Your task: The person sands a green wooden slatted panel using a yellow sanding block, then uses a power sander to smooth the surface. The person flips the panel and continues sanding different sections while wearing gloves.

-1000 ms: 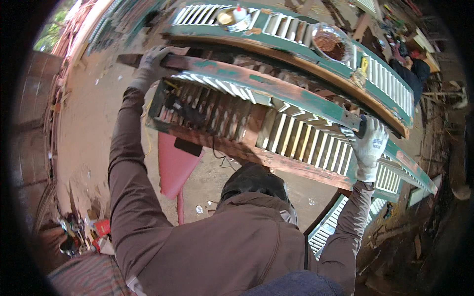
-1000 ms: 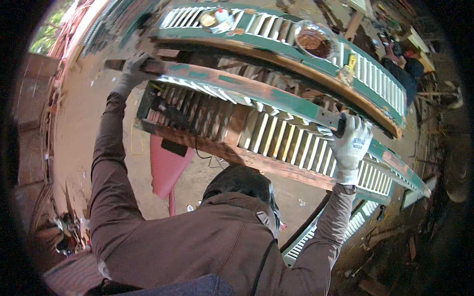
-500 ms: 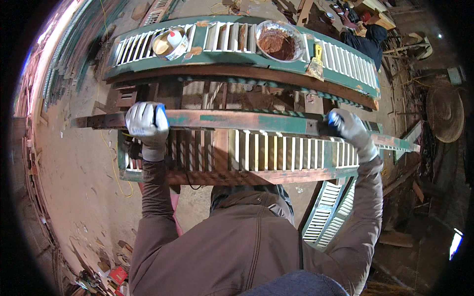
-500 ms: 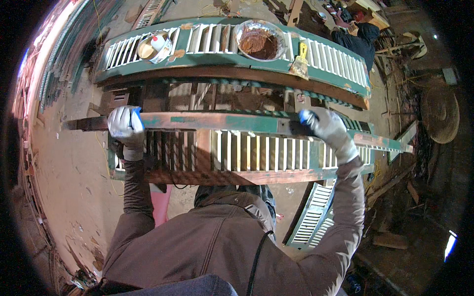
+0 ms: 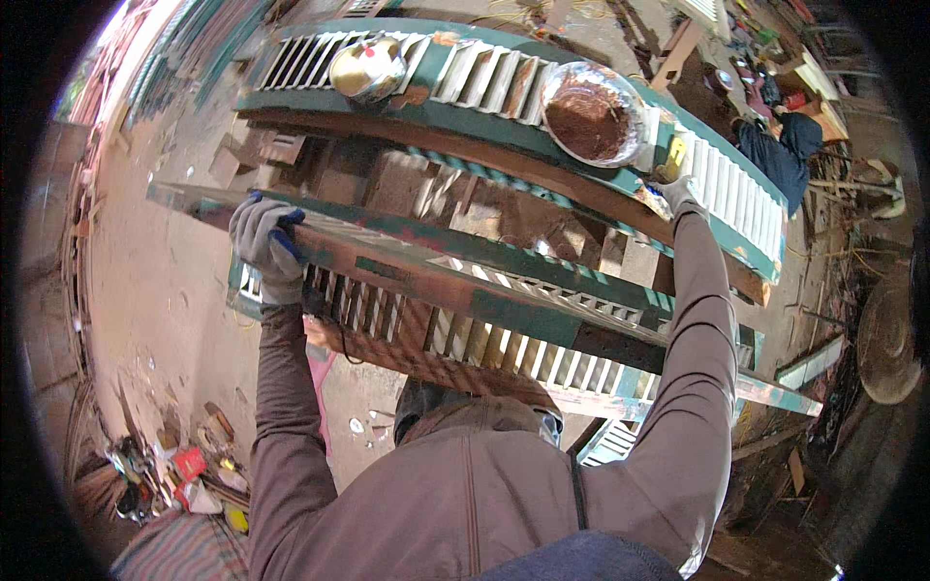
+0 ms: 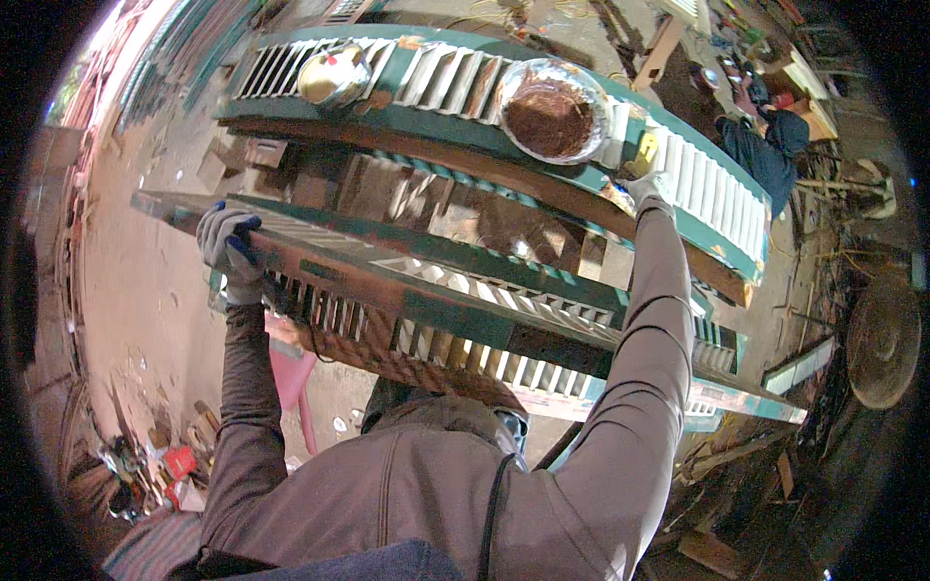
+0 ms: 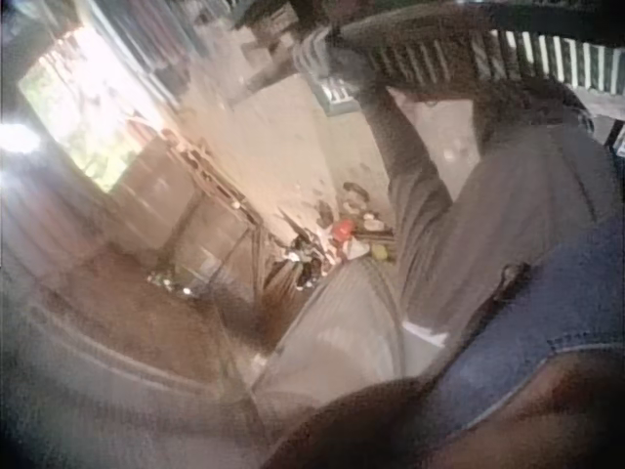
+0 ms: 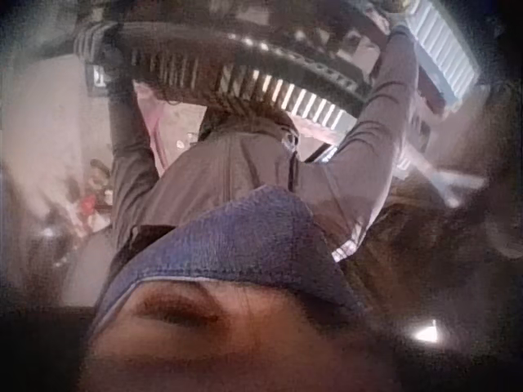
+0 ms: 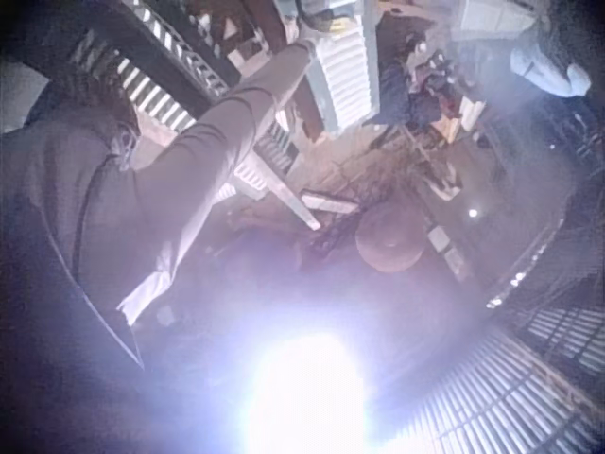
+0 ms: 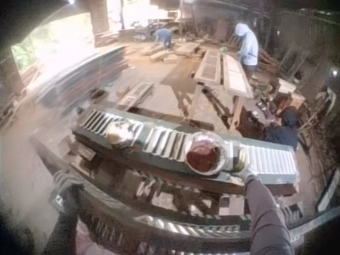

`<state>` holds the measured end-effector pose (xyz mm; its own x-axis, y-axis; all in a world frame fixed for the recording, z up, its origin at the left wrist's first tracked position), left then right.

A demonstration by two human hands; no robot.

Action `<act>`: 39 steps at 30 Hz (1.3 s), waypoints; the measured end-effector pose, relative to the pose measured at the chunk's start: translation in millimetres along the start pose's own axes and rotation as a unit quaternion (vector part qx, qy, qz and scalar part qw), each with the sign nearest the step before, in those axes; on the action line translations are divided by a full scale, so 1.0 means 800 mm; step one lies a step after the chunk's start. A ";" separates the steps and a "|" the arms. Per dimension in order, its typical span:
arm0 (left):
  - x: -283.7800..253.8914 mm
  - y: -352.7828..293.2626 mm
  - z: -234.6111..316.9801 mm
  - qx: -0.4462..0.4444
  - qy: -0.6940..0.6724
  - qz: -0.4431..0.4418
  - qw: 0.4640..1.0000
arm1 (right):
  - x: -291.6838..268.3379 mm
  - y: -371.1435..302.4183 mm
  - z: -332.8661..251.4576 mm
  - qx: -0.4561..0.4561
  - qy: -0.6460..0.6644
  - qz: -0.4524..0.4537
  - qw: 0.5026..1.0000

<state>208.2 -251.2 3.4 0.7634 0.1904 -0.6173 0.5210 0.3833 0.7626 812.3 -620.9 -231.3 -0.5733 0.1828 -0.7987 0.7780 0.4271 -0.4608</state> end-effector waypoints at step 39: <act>-0.014 -0.010 -0.015 0.028 -0.095 0.138 0.985 | 0.134 -0.617 -0.427 -0.546 -0.304 0.260 0.736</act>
<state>190.6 -245.6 1.9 0.9339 0.1067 -0.3413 0.2994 0.2886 0.9094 279.1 -509.7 42.8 0.2087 0.2843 -0.9357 -0.0083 0.9573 0.2890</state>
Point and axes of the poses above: each hand's wrist, its own y-axis towards the middle knuckle, its own x-axis out of the palm, z = x × y, the point moved 5 cm from there along y, towards the middle knuckle, and after that the axes turned 6 degrees about -x, right-handed, at the moved point
